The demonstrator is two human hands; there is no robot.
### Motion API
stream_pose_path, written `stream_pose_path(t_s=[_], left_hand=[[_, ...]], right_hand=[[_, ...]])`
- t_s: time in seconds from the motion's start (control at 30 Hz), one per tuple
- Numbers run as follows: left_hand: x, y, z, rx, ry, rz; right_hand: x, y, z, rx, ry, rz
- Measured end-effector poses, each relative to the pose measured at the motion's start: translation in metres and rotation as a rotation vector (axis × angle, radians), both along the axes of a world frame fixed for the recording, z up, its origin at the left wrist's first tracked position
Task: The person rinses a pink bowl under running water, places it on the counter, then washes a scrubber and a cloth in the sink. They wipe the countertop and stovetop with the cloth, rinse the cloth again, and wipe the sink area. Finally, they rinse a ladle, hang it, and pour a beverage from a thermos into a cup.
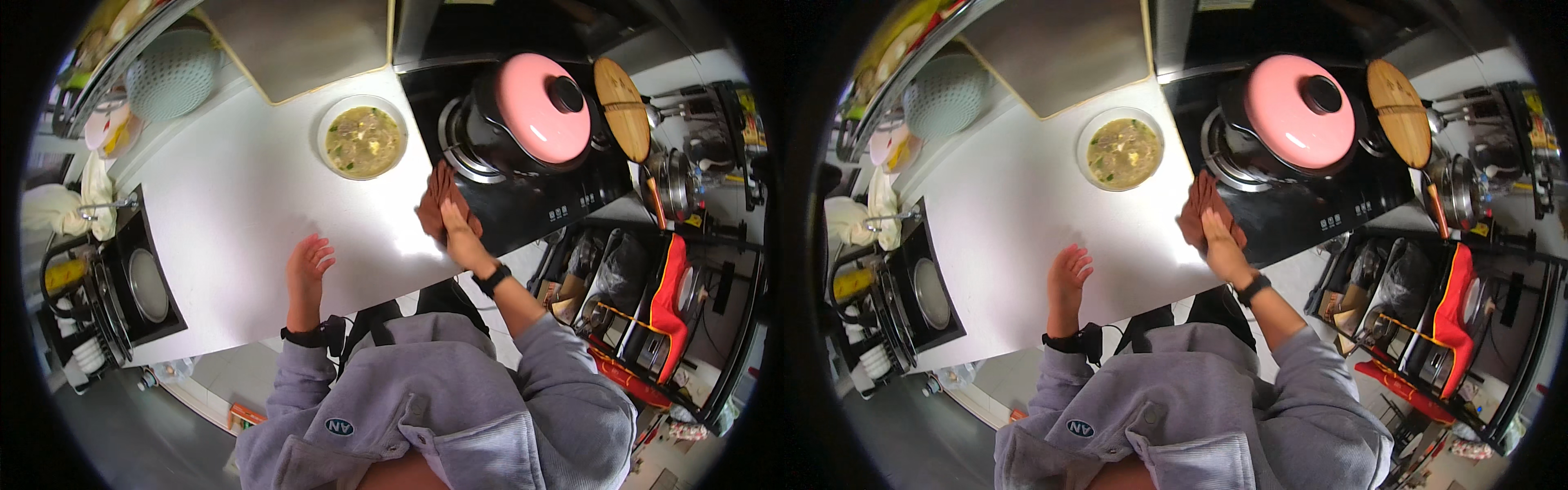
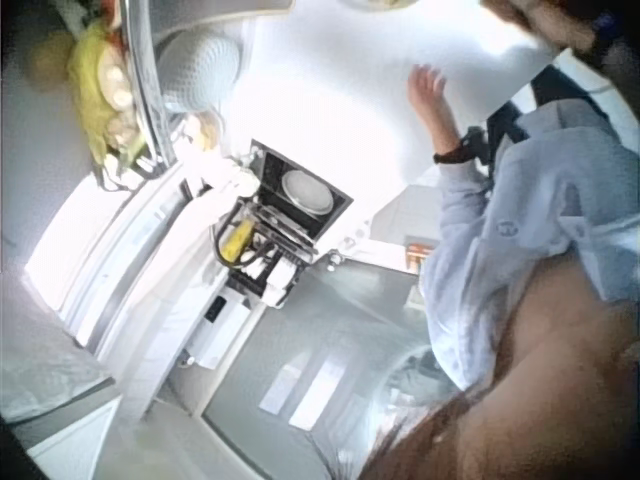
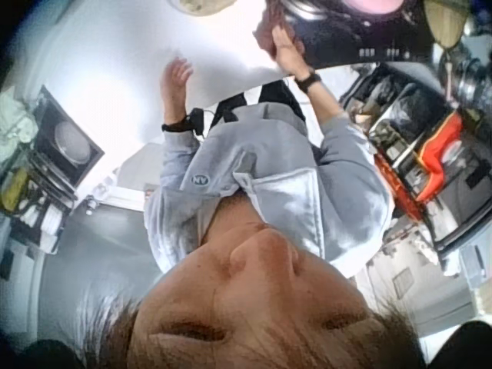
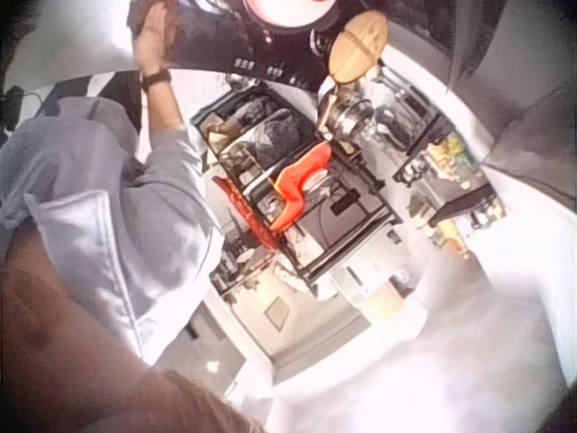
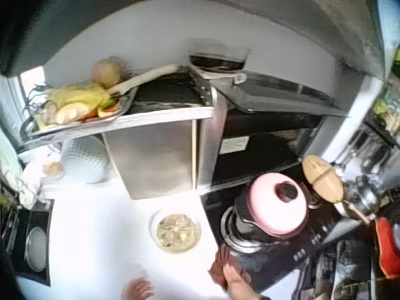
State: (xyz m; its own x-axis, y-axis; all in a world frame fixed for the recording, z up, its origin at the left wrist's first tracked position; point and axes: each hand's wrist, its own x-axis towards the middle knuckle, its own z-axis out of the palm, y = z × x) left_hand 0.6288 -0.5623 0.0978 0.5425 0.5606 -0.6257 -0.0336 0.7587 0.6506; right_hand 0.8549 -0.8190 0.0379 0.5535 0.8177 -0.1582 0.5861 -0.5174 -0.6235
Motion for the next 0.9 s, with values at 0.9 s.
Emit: stream_pose_path(t_s=[0.9], left_hand=[[0.109,-0.115,0.011,0.122,0.389,-0.048]], right_hand=[[0.395,-0.409,-0.04,-0.051,-0.649,-0.533]])
